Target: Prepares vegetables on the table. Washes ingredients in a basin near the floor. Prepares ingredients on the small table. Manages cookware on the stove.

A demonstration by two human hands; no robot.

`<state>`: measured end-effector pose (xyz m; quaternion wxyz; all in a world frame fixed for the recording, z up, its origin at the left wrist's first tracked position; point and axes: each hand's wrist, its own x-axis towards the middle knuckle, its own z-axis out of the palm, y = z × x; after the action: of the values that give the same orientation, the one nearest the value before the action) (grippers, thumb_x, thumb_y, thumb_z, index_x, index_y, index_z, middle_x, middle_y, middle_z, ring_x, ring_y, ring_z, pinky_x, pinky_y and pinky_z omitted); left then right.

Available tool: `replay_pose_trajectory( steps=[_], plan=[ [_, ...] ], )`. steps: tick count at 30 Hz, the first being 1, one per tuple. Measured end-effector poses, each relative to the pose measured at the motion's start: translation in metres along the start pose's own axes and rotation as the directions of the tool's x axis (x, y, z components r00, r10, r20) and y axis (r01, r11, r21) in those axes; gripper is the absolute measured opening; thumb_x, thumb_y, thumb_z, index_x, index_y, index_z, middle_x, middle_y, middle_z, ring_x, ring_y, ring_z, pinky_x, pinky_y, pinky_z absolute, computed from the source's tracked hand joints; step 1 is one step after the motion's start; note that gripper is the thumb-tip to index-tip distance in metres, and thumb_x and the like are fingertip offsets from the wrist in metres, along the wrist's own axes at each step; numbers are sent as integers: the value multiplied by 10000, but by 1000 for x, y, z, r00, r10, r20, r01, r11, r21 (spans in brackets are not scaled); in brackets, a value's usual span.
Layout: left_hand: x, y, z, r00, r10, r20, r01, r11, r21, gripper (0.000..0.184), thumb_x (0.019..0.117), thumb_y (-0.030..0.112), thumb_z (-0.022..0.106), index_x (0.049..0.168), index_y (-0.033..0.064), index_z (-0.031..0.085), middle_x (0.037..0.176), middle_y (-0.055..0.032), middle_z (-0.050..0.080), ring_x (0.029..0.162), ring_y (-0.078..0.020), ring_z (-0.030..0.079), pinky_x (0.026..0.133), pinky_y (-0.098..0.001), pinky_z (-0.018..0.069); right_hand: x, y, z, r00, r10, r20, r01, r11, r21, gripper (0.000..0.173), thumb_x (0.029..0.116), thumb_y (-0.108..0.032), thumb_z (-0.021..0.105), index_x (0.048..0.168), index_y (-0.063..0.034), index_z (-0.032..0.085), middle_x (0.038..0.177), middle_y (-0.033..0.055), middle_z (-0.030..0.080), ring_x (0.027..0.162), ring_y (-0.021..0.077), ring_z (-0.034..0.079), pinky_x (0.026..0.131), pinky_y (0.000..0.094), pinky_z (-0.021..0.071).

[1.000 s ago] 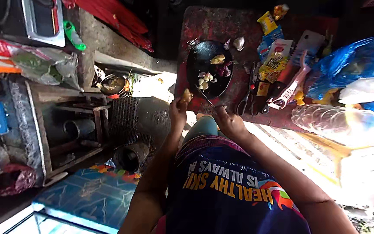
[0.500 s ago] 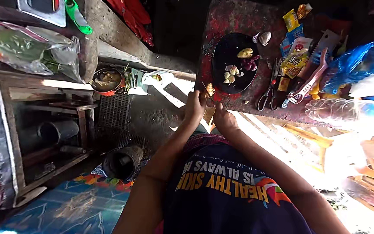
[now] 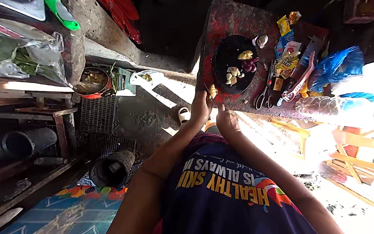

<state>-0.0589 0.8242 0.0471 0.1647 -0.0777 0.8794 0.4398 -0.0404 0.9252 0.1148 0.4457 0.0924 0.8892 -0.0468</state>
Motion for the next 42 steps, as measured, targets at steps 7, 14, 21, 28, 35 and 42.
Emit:
replay_pose_trajectory(
  steps=[7, 14, 21, 28, 35, 42],
  plan=[
    [1, -2, 0, 999, -27, 38, 28, 999, -31, 225, 965, 82, 619, 1094, -103, 624, 1130, -270, 622, 1024, -369, 654, 912, -476, 543, -2, -10, -16, 998, 16, 62, -19, 999, 34, 353, 1115, -121, 319, 1444, -42, 418, 1167, 279, 670, 1081, 463, 693, 855, 622, 554],
    [2, -4, 1, 1000, -1, -5, 1, 1000, -24, 214, 957, 83, 643, 1051, -108, 633, 1100, -278, 630, 1040, -386, 656, 928, -483, 538, 16, 0, -1, 999, -45, -9, 45, 997, 61, 343, 1115, -136, 333, 1420, -16, 435, 1098, 288, 691, 1040, 486, 702, 832, 628, 557],
    [2, -2, 0, 999, -36, 12, 36, 999, -13, 248, 939, 84, 674, 1093, -106, 636, 1145, -277, 631, 1098, -388, 643, 965, -496, 525, 17, 2, 7, 994, -91, -53, 96, 988, 119, 347, 1111, -126, 364, 1421, 14, 434, 1122, 316, 671, 1053, 506, 687, 828, 643, 554],
    [0, -4, 1, 1000, -23, -14, 23, 999, -27, 242, 944, 99, 654, 1084, -97, 635, 1087, -266, 628, 1034, -379, 644, 927, -498, 529, 6, -10, -16, 996, -74, 43, 71, 994, 84, 367, 1107, -98, 324, 1454, -12, 403, 1234, 310, 640, 1153, 496, 653, 895, 647, 532],
    [-1, -5, 1, 999, -34, -16, 34, 999, -22, 284, 927, 78, 684, 1149, -90, 623, 1137, -266, 629, 1081, -370, 639, 968, -470, 521, 40, 2, 14, 995, -103, -14, 104, 982, 155, 393, 1106, -121, 338, 1483, -24, 395, 1240, 310, 651, 1160, 500, 654, 915, 660, 525],
    [-2, -11, -10, 980, -181, 84, 192, 970, -148, 402, 983, 157, 663, 1294, -70, 548, 1203, -269, 627, 1122, -364, 627, 1006, -496, 490, 37, 20, 5, 988, -152, -37, 155, 983, 102, 389, 1129, -202, 326, 1466, -42, 437, 1190, 308, 669, 1111, 506, 672, 882, 662, 535]
  ],
)
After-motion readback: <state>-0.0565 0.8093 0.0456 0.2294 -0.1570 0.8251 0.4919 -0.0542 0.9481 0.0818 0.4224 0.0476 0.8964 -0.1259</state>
